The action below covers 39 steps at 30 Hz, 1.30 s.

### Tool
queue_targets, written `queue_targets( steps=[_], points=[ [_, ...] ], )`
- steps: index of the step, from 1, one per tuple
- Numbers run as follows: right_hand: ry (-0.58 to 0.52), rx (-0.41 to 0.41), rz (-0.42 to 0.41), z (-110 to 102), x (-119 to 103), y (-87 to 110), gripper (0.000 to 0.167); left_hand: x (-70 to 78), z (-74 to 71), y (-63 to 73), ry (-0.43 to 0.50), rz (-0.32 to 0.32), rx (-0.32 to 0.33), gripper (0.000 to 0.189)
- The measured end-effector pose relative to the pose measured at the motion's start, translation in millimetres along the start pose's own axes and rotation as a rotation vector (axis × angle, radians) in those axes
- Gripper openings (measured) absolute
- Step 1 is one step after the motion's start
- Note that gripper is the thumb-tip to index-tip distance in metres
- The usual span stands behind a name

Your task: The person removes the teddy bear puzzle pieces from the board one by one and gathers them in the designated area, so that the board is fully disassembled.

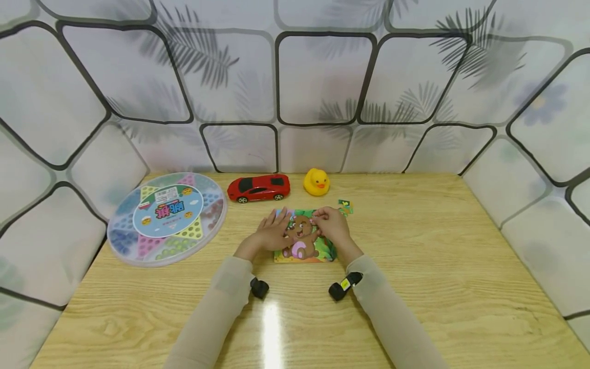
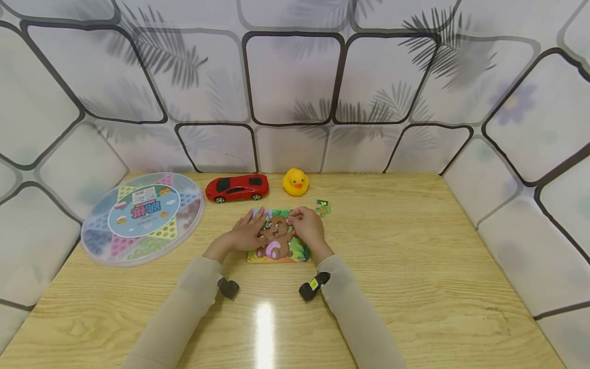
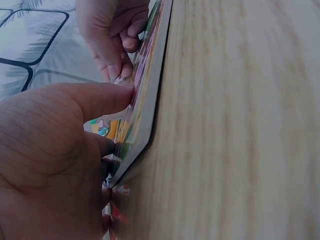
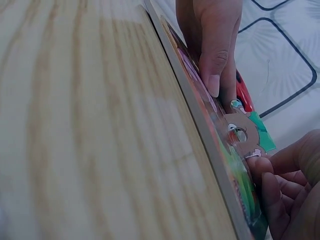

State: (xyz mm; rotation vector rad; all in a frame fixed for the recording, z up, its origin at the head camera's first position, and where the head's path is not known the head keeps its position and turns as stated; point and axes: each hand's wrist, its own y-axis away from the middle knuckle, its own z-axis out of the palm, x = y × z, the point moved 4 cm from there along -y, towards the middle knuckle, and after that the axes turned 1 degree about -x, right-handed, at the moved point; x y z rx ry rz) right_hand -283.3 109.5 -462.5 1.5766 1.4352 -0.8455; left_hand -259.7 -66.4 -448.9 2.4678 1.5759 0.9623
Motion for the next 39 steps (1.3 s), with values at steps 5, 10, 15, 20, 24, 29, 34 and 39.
queue_targets(
  steps=[5,10,15,20,24,29,34,39],
  points=[
    [-0.029,-0.008,0.01,0,1,0.4,0.009,0.7,0.5,-0.7,0.005,-0.002,-0.003,0.076],
    [-0.041,-0.006,0.017,0,2,-0.7,0.009,1.3,-0.3,-1.3,0.012,-0.014,-0.003,0.077],
    [-0.064,-0.002,0.041,-1,2,-1.8,0.01,0.8,-0.5,-1.7,0.021,-0.021,-0.003,0.076],
    [-0.085,-0.001,0.04,-1,3,-2.7,0.011,0.8,0.0,-1.8,0.007,-0.023,-0.009,0.076],
    [-0.113,-0.01,0.046,-1,6,-4.2,0.012,1.7,-0.8,-0.5,-0.002,-0.026,-0.012,0.076],
    [-0.211,-0.061,0.058,-3,6,-3.3,0.015,1.9,-0.9,0.3,-0.001,-0.025,-0.006,0.077],
    [-0.287,-0.099,0.058,-13,7,-1.9,0.021,1.7,0.3,0.0,-0.009,-0.012,-0.011,0.076],
    [-0.243,-0.092,-0.001,-34,4,-2.2,0.026,0.0,0.1,-1.1,-0.015,-0.004,-0.005,0.076]
  ],
)
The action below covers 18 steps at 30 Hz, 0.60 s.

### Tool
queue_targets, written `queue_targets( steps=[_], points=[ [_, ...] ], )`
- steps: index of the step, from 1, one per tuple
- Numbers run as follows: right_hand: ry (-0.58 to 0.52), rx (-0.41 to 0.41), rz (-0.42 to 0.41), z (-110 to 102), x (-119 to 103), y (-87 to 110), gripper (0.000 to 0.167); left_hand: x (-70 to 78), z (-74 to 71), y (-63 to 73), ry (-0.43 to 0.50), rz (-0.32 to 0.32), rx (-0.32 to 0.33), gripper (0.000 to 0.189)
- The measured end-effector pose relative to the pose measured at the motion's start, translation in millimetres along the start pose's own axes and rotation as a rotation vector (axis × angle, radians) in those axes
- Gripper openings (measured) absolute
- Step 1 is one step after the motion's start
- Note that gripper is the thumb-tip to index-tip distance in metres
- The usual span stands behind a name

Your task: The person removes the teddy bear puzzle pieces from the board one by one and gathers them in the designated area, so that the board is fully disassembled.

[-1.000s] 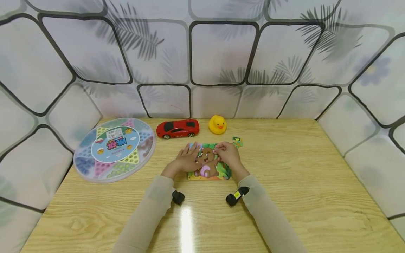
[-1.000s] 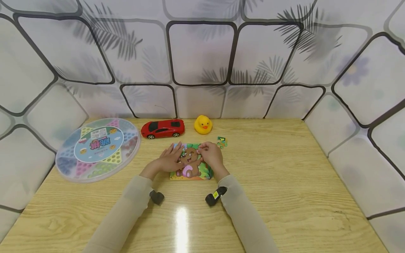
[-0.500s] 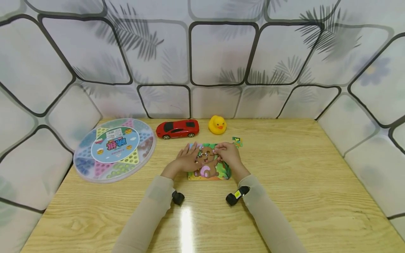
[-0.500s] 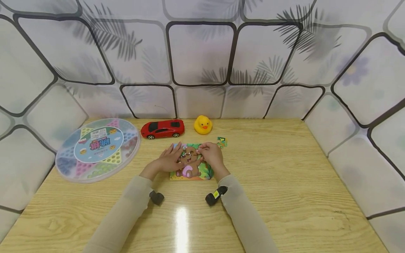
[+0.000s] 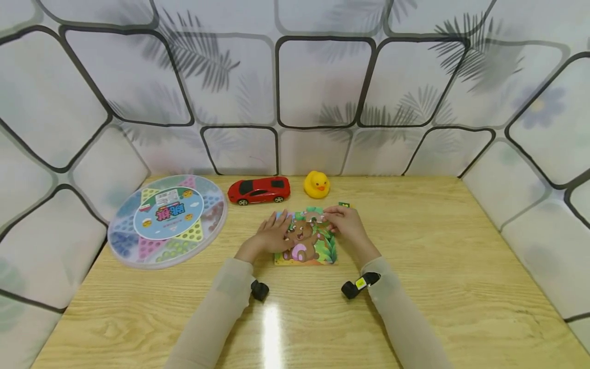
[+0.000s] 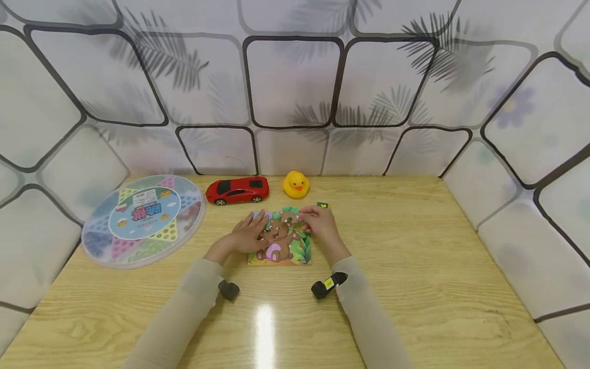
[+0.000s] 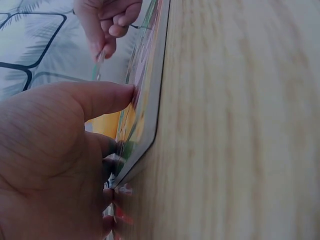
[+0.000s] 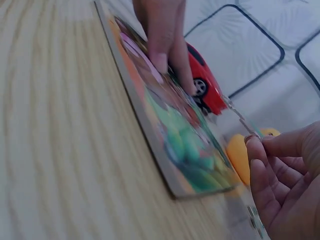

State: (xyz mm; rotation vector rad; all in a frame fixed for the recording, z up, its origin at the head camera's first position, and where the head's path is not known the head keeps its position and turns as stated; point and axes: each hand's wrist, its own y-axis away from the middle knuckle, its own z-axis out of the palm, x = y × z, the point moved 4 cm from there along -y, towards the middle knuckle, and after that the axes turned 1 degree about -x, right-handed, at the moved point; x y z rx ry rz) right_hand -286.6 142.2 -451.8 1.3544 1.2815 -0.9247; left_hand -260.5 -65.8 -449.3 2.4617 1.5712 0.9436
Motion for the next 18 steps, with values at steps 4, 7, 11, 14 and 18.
queue_targets(
  steps=[4,7,11,14,18],
  points=[
    [-0.001,0.023,0.002,-18,-2,1.7,0.028,-1.0,0.9,-0.7,-0.014,-0.008,0.0,0.076],
    [-0.021,0.047,0.004,-31,-1,1.7,0.031,-0.5,0.8,-0.2,-0.019,-0.011,-0.005,0.076],
    [-0.045,0.069,-0.017,-47,2,1.3,0.033,0.0,0.2,-0.1,-0.012,-0.011,-0.002,0.076],
    [-0.057,0.081,-0.021,-59,5,1.2,0.035,-0.6,0.8,-1.3,-0.014,-0.011,0.0,0.076],
    [-0.1,0.116,-0.013,-78,9,-0.2,0.038,-0.8,1.0,-2.1,-0.027,-0.008,0.001,0.076]
  ],
)
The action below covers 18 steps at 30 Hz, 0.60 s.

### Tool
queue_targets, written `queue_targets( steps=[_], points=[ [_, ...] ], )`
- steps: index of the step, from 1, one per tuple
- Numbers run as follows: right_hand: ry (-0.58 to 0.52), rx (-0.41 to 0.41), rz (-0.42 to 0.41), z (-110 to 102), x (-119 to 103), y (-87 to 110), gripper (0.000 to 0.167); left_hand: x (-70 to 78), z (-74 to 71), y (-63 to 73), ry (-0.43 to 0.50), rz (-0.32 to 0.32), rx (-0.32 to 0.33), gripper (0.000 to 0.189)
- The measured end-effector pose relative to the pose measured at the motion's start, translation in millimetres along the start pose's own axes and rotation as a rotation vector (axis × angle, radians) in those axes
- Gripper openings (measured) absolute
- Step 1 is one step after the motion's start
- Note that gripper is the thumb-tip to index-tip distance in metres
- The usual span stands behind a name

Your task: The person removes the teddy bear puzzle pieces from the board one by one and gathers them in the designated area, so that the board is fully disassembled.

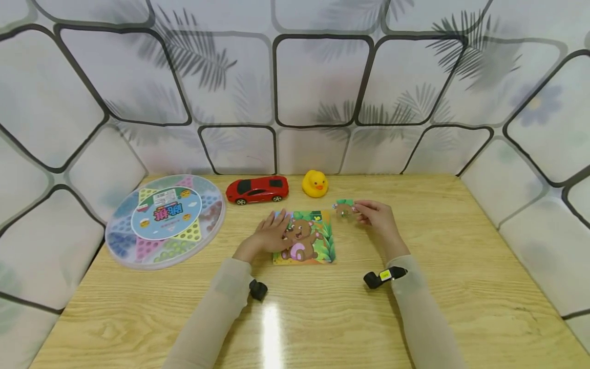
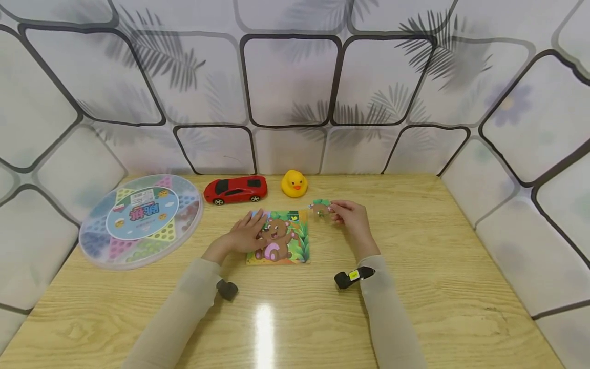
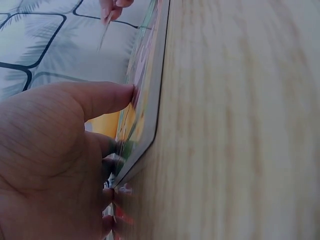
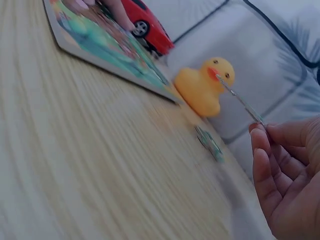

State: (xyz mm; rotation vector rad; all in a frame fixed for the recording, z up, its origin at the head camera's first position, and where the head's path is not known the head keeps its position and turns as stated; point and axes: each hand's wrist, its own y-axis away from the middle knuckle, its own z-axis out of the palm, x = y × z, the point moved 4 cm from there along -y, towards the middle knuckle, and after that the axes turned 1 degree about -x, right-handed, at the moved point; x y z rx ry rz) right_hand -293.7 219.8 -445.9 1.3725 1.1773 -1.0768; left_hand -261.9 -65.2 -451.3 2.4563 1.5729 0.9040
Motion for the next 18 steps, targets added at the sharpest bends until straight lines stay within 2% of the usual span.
queue_targets(
  steps=[4,10,18],
  points=[
    [-0.079,0.042,0.023,-16,6,-4.0,0.033,0.5,-0.2,1.3,-0.001,0.002,-0.004,0.076],
    [-0.225,0.098,0.064,-34,13,-6.5,0.016,1.3,-1.3,2.6,0.01,0.014,-0.006,0.075],
    [-0.129,0.132,0.087,-49,16,-12.3,0.03,2.6,-2.9,3.9,0.049,0.029,-0.006,0.075]
  ],
)
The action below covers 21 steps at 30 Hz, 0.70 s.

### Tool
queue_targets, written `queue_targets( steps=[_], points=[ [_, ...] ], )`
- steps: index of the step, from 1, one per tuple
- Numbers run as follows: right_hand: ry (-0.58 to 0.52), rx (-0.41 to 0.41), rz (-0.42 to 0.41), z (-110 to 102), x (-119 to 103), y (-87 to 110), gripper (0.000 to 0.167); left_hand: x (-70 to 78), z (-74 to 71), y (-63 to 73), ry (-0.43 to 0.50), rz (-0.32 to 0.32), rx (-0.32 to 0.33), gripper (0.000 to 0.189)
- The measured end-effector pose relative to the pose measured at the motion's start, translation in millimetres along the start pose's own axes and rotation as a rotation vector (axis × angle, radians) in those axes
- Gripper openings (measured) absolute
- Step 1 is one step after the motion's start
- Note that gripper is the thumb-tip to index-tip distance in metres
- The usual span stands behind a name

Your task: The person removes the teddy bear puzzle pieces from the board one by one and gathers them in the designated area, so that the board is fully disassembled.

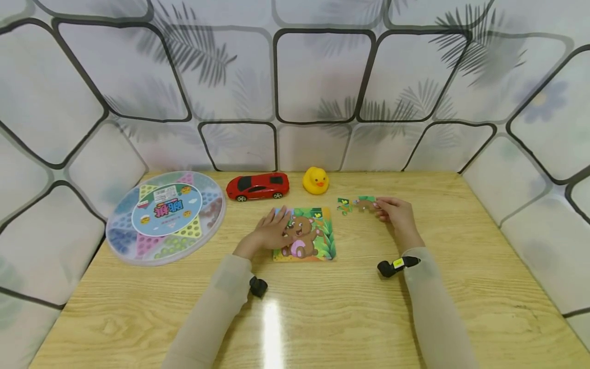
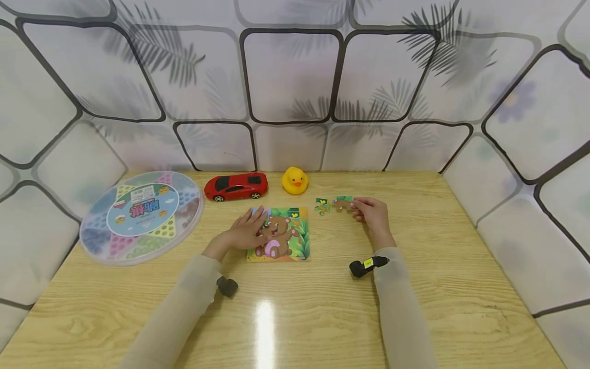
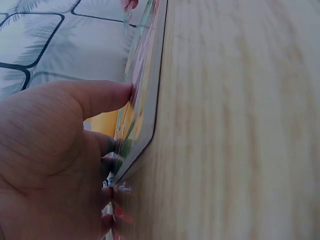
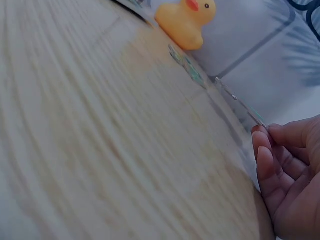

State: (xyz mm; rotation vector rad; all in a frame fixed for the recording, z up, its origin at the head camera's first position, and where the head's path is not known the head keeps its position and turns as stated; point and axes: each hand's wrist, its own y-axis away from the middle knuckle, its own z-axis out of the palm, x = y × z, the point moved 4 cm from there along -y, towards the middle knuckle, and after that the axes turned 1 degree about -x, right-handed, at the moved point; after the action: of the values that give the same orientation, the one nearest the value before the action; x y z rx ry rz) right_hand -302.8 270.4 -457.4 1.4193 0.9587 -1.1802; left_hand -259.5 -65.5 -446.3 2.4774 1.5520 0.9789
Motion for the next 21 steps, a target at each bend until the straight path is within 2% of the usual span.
queue_targets(
  steps=[6,13,21],
  points=[
    [0.069,0.003,0.025,-3.3,2.1,-6.3,0.032,-2.4,1.3,-2.0,-0.022,-0.01,-0.006,0.076],
    [0.134,-0.01,0.007,-2.4,1.1,-9.3,0.035,-1.1,-1.4,-1.0,-0.022,-0.009,-0.004,0.076],
    [0.24,0.044,-0.014,-5.6,4.6,-11.1,0.03,-2.5,0.5,-2.6,-0.031,-0.018,-0.011,0.077]
  ],
)
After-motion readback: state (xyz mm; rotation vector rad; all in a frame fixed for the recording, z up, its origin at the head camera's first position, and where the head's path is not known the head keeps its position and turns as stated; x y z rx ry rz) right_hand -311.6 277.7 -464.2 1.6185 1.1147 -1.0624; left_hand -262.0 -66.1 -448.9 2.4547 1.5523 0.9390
